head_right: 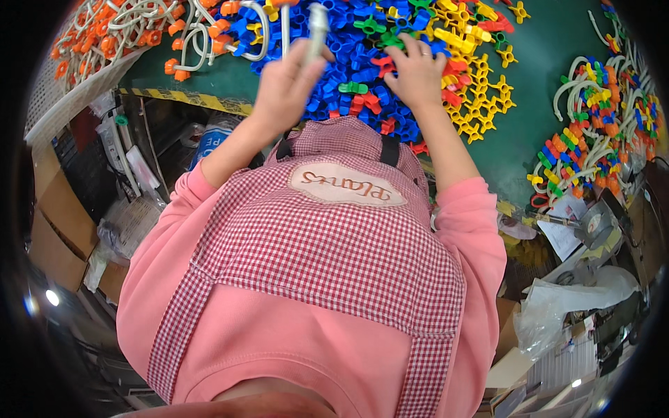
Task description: The person assembles decorative star-shaped lights by threading colorful plastic star connectors onto white light strings. They repeatedly pick up stars and strings, connect them, and place the assembled units on the table.
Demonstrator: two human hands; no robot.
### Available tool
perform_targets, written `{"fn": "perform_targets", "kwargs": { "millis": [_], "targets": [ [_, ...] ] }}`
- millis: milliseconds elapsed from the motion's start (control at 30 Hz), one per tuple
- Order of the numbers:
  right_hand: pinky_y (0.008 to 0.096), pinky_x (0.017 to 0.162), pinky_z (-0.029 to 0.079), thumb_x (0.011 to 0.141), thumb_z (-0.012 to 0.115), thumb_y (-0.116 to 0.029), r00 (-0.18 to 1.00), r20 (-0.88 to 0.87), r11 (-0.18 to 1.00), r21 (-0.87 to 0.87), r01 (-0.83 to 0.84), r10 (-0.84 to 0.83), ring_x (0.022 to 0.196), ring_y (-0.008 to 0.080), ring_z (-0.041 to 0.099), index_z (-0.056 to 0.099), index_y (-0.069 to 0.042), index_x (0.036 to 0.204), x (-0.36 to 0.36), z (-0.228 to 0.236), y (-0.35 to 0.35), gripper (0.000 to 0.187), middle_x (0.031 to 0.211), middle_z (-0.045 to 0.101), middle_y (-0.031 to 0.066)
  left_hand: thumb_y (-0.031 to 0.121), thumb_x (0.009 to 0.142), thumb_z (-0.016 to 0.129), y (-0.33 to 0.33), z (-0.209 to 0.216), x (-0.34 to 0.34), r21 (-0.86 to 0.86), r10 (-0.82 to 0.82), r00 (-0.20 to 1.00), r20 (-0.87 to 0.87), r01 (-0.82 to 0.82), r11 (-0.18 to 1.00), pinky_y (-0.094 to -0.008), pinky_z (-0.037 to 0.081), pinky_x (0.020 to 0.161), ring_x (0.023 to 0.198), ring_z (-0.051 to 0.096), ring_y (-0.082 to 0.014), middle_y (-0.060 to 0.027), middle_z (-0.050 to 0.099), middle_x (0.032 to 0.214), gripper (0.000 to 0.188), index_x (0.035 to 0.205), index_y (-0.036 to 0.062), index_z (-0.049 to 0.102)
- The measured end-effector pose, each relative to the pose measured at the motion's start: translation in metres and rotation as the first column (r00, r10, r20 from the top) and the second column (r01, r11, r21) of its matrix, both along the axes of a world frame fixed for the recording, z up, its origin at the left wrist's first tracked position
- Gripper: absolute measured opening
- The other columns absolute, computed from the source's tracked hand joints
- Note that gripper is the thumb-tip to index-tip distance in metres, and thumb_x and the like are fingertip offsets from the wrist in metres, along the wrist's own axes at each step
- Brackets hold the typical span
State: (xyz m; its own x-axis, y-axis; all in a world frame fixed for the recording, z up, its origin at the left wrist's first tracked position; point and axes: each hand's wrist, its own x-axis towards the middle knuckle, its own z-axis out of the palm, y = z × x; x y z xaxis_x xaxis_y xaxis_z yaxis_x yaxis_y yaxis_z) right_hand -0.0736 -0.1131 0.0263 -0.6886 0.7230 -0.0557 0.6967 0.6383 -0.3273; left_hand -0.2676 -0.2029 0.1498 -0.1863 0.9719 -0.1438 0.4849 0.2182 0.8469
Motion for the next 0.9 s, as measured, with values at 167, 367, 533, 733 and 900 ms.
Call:
{"fn": "perform_targets", "kwargs": {
  "millis": [167,367,533,733,900],
  "targets": [
    [0.0415,0.086,0.033,0.072,0.066,-0.021,0.9,-0.285,0.939,-0.193,0.284,-0.331,0.094,0.0213,0.058,0.06,-0.013,0.104,0.045,-0.011,0.006,0.034,0.102,0.063,0.0035,0.026,0.082,0.061,-0.006,-0.051,0.018,-0.21,-0.481,0.79,-0.379,0.433,0.876,-0.0385,0.046,0.06,0.071,0.058,-0.0277,-0.0098,0.059,0.081,0.027,0.103,0.0086,0.057],
    [0.041,0.089,0.031,0.072,0.068,-0.025,0.965,-0.097,0.953,0.162,0.256,-0.242,0.093,0.0198,0.055,0.062,-0.013,0.101,0.05,0.004,-0.003,0.031,0.097,0.062,0.0015,0.019,0.077,0.065,0.021,-0.081,-0.015,0.244,0.16,0.792,-0.59,-0.014,0.97,-0.0394,0.046,0.083,0.098,0.054,-0.0309,-0.0118,0.057,0.105,0.036,0.11,0.0068,0.056],
    [0.0379,0.088,0.035,0.071,0.065,-0.015,0.964,-0.072,0.943,0.203,0.264,-0.255,0.092,0.0207,0.055,0.063,-0.013,0.102,0.041,-0.013,0.024,0.032,0.098,0.062,0.0015,0.015,0.08,0.059,0.042,-0.109,-0.033,0.038,0.037,0.707,-0.706,-0.014,0.999,-0.0357,0.05,0.07,0.088,0.058,-0.0279,-0.0091,0.058,0.092,0.024,0.102,0.0074,0.06],
    [0.0394,0.085,0.04,0.068,0.069,-0.015,0.983,0.13,0.976,0.195,0.102,-0.129,0.094,0.0228,0.055,0.065,-0.013,0.099,0.043,-0.016,0.04,0.031,0.098,0.062,0.0027,0.019,0.085,0.061,0.04,-0.077,-0.034,-0.073,0.204,0.977,-0.059,-0.208,0.975,-0.0308,0.046,0.06,0.065,0.061,-0.0201,-0.0086,0.065,0.073,0.022,0.104,0.01,0.063],
    [0.0392,0.081,0.044,0.067,0.072,-0.021,0.968,0.045,0.966,-0.058,0.25,-0.248,0.098,0.0265,0.053,0.067,-0.01,0.093,0.049,-0.016,0.046,0.029,0.095,0.063,0.0066,0.021,0.087,0.063,0.02,-0.045,-0.023,-0.165,0.377,0.861,0.341,-0.34,0.926,-0.0205,0.037,0.055,0.064,0.046,-0.0037,0.0035,0.058,0.074,0.021,0.099,0.0041,0.065]
  ]
}}
